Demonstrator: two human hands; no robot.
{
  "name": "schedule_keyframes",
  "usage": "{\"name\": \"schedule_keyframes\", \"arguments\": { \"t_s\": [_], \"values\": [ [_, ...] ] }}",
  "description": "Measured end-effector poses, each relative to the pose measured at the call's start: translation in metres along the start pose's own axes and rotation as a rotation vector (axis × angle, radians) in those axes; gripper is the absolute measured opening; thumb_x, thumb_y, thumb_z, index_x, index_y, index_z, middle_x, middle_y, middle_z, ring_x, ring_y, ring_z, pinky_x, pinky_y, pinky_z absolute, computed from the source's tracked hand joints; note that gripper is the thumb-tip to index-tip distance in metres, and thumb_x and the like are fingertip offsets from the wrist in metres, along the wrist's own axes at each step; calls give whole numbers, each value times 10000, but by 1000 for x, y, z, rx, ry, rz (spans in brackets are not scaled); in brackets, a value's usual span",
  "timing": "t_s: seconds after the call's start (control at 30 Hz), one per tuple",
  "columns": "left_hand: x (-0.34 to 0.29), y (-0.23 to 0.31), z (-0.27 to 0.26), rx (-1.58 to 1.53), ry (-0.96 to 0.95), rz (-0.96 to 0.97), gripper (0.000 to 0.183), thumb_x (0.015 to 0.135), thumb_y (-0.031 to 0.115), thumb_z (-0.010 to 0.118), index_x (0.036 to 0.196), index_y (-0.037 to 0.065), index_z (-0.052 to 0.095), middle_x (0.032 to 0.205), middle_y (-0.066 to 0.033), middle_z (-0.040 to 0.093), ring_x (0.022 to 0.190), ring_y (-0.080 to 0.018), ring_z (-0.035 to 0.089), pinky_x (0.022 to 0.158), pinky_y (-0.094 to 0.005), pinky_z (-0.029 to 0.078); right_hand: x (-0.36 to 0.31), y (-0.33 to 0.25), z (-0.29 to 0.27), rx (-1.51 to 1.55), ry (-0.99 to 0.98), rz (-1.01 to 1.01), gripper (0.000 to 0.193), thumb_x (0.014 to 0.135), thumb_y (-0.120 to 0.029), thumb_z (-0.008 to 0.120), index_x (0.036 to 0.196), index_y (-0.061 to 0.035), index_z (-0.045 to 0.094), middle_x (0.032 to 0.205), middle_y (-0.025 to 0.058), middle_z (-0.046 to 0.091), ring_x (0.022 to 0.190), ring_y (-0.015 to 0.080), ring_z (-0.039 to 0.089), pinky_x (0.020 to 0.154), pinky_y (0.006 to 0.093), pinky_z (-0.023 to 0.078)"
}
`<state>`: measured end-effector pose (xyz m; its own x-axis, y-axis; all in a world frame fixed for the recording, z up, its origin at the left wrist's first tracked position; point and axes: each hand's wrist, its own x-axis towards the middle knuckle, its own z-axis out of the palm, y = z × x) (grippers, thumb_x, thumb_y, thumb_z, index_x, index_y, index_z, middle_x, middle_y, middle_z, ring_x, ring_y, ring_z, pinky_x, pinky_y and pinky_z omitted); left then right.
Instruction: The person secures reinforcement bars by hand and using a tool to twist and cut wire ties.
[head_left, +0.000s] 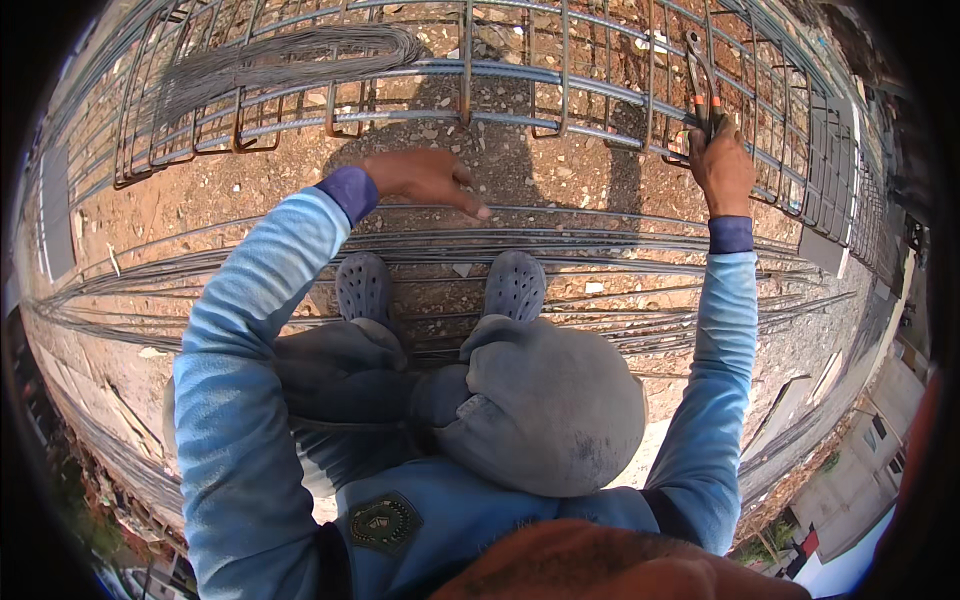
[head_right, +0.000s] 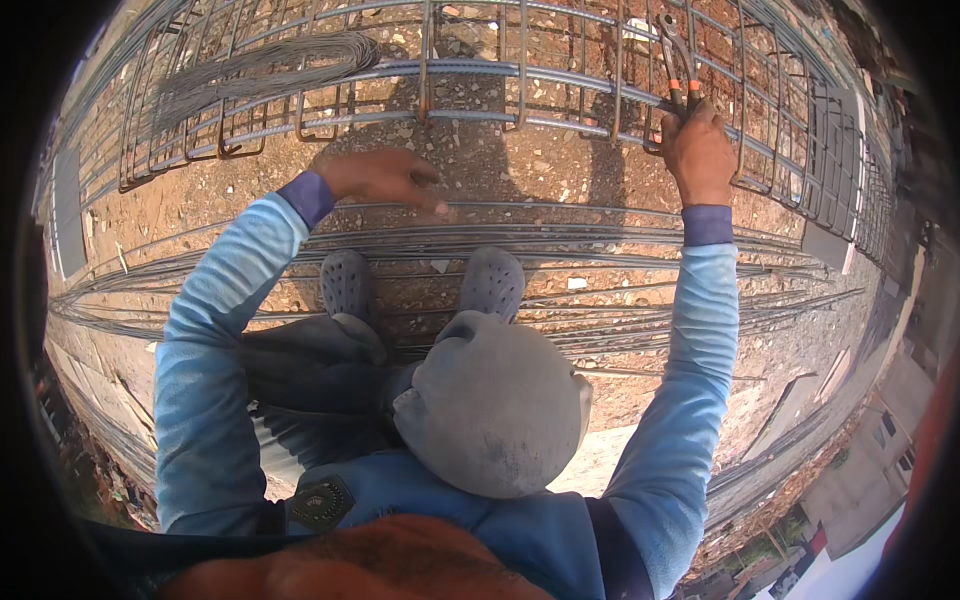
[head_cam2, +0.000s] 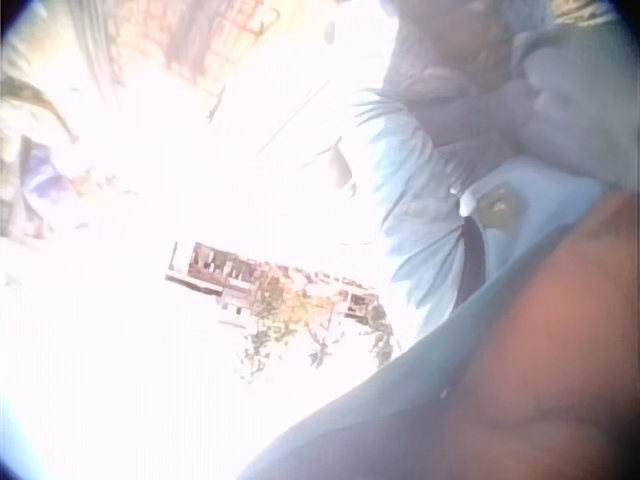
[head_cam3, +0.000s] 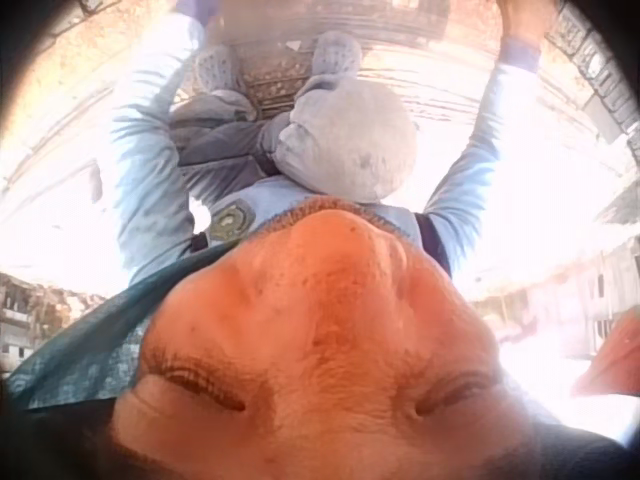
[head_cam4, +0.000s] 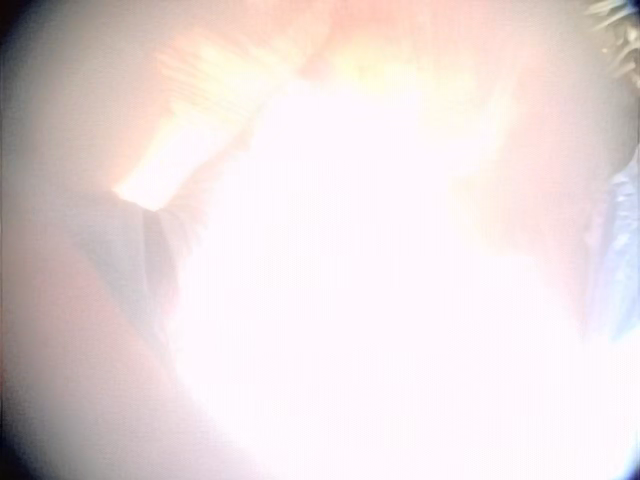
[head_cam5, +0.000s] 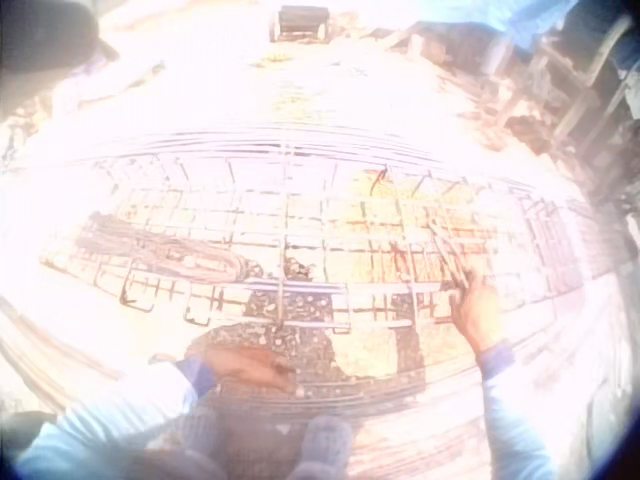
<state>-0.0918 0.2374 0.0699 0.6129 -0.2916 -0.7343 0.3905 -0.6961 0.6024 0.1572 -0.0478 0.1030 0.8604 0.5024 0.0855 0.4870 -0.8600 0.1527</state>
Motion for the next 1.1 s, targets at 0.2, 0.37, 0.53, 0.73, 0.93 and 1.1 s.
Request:
{"name": "schedule_keyframes", "arguments": {
  "t_s": [0.2,0.37,0.53,0.73,0.93,1.1],
  "values": [
    [54,-29,85,-1475,11,498,1001,766,671,607,1420,-29,317,1411,-190,422,1304,-300,415,1060,-392,346,-68,-33,-62,1383,-537,331,399,955,-350,537,1183,-23,568,671,-19,474,505,52,423,409,195,313],
    [64,-15,85,-1620,-74,817,1079,722,689,630,1442,-21,255,1448,-200,366,1326,-293,386,1075,-395,336,-129,-110,-63,1370,-956,5,375,948,-257,563,1217,3,576,863,62,614,838,142,536,794,301,442],
    [55,-8,80,-1611,-128,945,1077,725,672,645,1437,-30,246,1394,-239,419,1289,-310,434,1091,-402,334,-147,-124,-53,1243,-1110,4,408,934,-295,579,1198,16,577,850,62,600,808,135,509,759,294,430],
    [60,-6,73,-1555,-74,793,985,781,642,613,1417,-35,287,1332,-241,484,1256,-306,474,1046,-398,405,-153,-134,-64,1093,-1065,203,369,936,-340,568,925,26,611,684,17,497,673,113,427,618,307,373],
    [65,8,67,-1794,-120,741,773,903,550,494,1376,-45,353,1140,-189,618,1111,-296,591,973,-412,478,-155,-154,-64,1050,-898,178,367,918,-336,580,867,27,574,675,55,475,656,136,429,605,322,370],
    [74,4,81,-2075,-217,873,399,917,311,483,1102,-27,584,608,-21,556,651,-206,611,729,-406,526,-176,-171,-50,706,-675,43,378,879,-290,635,1002,52,529,933,156,567,821,168,545,684,332,436]
  ]
}}
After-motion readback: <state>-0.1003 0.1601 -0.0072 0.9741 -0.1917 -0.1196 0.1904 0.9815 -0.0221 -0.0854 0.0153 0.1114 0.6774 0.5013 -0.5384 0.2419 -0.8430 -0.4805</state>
